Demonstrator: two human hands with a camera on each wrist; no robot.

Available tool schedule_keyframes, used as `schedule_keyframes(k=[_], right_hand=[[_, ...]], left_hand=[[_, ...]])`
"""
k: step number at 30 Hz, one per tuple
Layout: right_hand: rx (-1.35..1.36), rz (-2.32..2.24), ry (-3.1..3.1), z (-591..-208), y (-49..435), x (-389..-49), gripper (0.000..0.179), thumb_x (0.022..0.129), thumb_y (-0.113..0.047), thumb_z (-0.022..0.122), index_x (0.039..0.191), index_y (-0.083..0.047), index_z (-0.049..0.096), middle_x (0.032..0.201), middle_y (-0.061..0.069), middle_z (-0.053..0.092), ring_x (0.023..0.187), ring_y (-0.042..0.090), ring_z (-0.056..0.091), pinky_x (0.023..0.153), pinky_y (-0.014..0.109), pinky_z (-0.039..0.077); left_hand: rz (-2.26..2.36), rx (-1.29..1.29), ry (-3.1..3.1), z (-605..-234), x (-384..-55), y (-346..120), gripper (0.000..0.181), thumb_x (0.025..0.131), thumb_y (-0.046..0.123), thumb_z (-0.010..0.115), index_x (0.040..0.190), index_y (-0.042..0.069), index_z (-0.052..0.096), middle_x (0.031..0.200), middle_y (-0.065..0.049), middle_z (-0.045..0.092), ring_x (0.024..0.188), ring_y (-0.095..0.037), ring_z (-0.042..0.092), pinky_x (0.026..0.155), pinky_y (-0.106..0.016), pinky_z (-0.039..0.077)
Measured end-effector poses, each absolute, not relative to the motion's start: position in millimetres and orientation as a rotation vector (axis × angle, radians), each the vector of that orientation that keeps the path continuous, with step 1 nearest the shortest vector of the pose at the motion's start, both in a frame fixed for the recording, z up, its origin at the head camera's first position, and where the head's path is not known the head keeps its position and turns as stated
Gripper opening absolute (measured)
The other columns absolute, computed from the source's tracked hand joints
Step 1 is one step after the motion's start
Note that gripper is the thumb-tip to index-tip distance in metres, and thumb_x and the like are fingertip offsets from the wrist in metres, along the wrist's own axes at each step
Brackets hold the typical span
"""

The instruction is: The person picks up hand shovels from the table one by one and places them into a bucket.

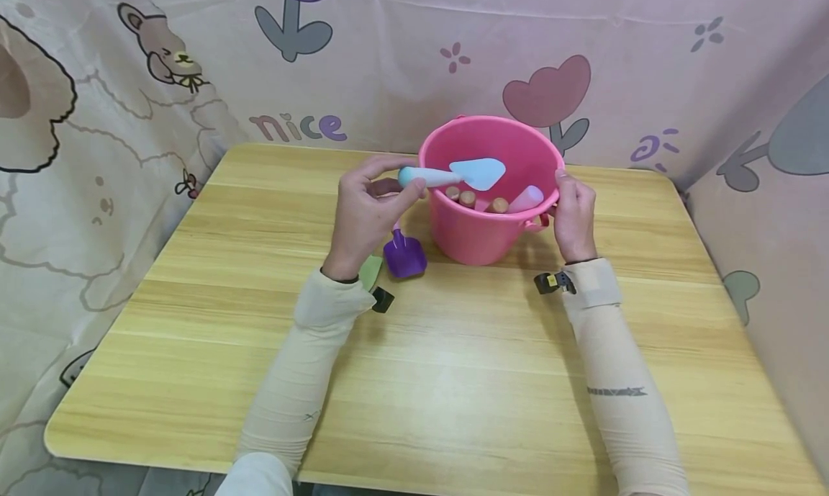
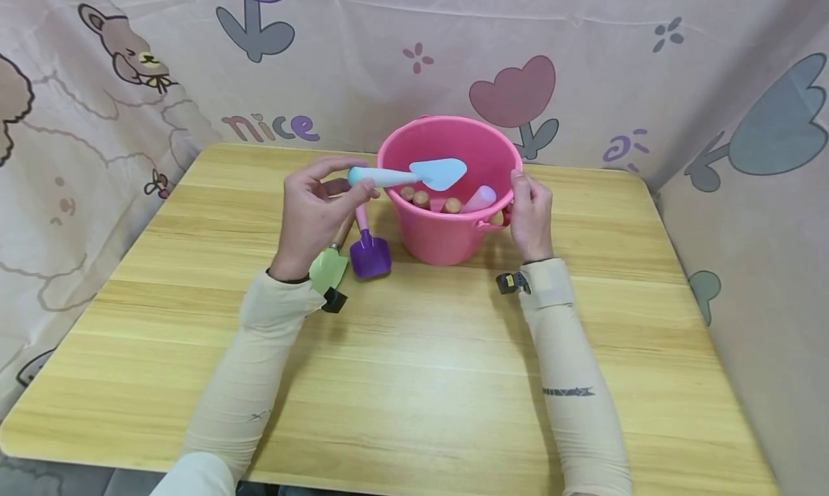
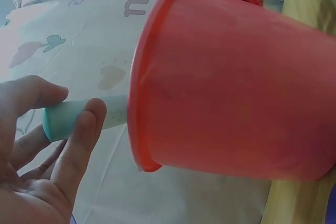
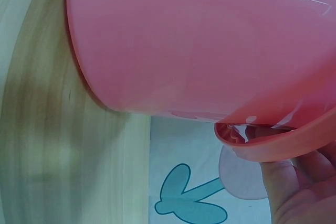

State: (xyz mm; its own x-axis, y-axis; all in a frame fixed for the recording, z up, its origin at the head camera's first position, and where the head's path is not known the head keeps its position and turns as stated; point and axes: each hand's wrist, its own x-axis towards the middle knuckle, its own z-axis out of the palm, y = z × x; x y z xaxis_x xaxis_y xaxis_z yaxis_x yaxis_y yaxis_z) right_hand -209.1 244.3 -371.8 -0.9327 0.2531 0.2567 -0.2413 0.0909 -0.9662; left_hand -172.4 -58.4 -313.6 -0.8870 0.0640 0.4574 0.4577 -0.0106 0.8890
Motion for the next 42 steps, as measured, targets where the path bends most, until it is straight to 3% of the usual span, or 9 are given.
schedule_keyframes(k=[2, 8, 16, 22, 26, 33, 42], right_hand=[[-0.009, 1.902, -2.017, -371.7, 244.4, -209.0, 0.046, 0.108, -0.032, 0.046, 0.070, -0.014, 0.063, 0.074, -0.004, 0.060, 0.072, 0.008, 0.063, 0.068, 0.016, 0.059], [0.006, 1.876, -2.055, -374.0, 245.2, -209.9, 0.048, 0.109, -0.035, 0.043, 0.070, -0.012, 0.061, 0.073, -0.003, 0.058, 0.070, 0.010, 0.060, 0.063, 0.018, 0.056], [-0.004, 1.859, -2.079, -376.4, 246.7, -211.1, 0.048, 0.109, -0.036, 0.042, 0.072, -0.012, 0.062, 0.076, -0.003, 0.059, 0.075, 0.011, 0.061, 0.068, 0.018, 0.058], [0.015, 1.873, -2.050, -375.5, 246.3, -209.8, 0.049, 0.109, -0.035, 0.044, 0.069, -0.011, 0.059, 0.071, -0.003, 0.057, 0.068, 0.010, 0.060, 0.061, 0.019, 0.055], [0.011, 1.867, -2.065, -375.7, 246.0, -209.3, 0.049, 0.109, -0.036, 0.043, 0.070, -0.013, 0.060, 0.075, -0.004, 0.060, 0.077, 0.011, 0.062, 0.067, 0.019, 0.058], [0.001, 1.865, -2.064, -375.6, 246.0, -210.1, 0.048, 0.108, -0.037, 0.043, 0.067, -0.017, 0.059, 0.074, -0.005, 0.060, 0.073, 0.010, 0.062, 0.067, 0.018, 0.057], [0.000, 1.865, -2.067, -374.8, 245.7, -210.1, 0.048, 0.108, -0.038, 0.043, 0.067, -0.018, 0.057, 0.069, -0.006, 0.055, 0.066, 0.009, 0.055, 0.063, 0.019, 0.054]], left_hand=[[-1.952, -0.558, -2.000, -313.8, -172.1, -56.7, 0.036, 0.088, 0.004, 0.080, 0.121, -0.008, 0.070, 0.120, -0.022, 0.068, 0.089, -0.025, 0.079, 0.081, -0.030, 0.065], [-1.860, -0.577, -2.028, -316.1, -171.5, -51.2, 0.036, 0.089, 0.005, 0.080, 0.122, -0.006, 0.071, 0.119, -0.017, 0.068, 0.092, -0.032, 0.078, 0.080, -0.031, 0.065], [-1.734, -0.583, -2.031, -318.6, -172.5, -41.4, 0.036, 0.088, 0.011, 0.083, 0.121, -0.001, 0.074, 0.115, -0.015, 0.070, 0.086, -0.028, 0.078, 0.077, -0.031, 0.066], [-1.736, -0.566, -2.038, -320.9, -175.6, -34.4, 0.037, 0.088, 0.013, 0.083, 0.122, 0.001, 0.074, 0.114, -0.013, 0.071, 0.084, -0.025, 0.077, 0.075, -0.029, 0.066], [-1.715, -0.561, -2.073, -323.8, -178.0, -29.8, 0.036, 0.089, 0.016, 0.083, 0.122, 0.003, 0.075, 0.113, -0.012, 0.071, 0.083, -0.023, 0.074, 0.076, -0.030, 0.066], [-1.634, -0.577, -2.130, -329.6, -182.2, -22.1, 0.036, 0.089, 0.017, 0.083, 0.121, 0.002, 0.075, 0.110, -0.013, 0.072, 0.078, -0.020, 0.066, 0.074, -0.038, 0.064], [-1.625, -0.547, -2.203, -333.3, -184.5, -17.0, 0.037, 0.089, 0.021, 0.083, 0.121, 0.003, 0.075, 0.109, -0.012, 0.072, 0.081, -0.019, 0.062, 0.069, -0.023, 0.057]])
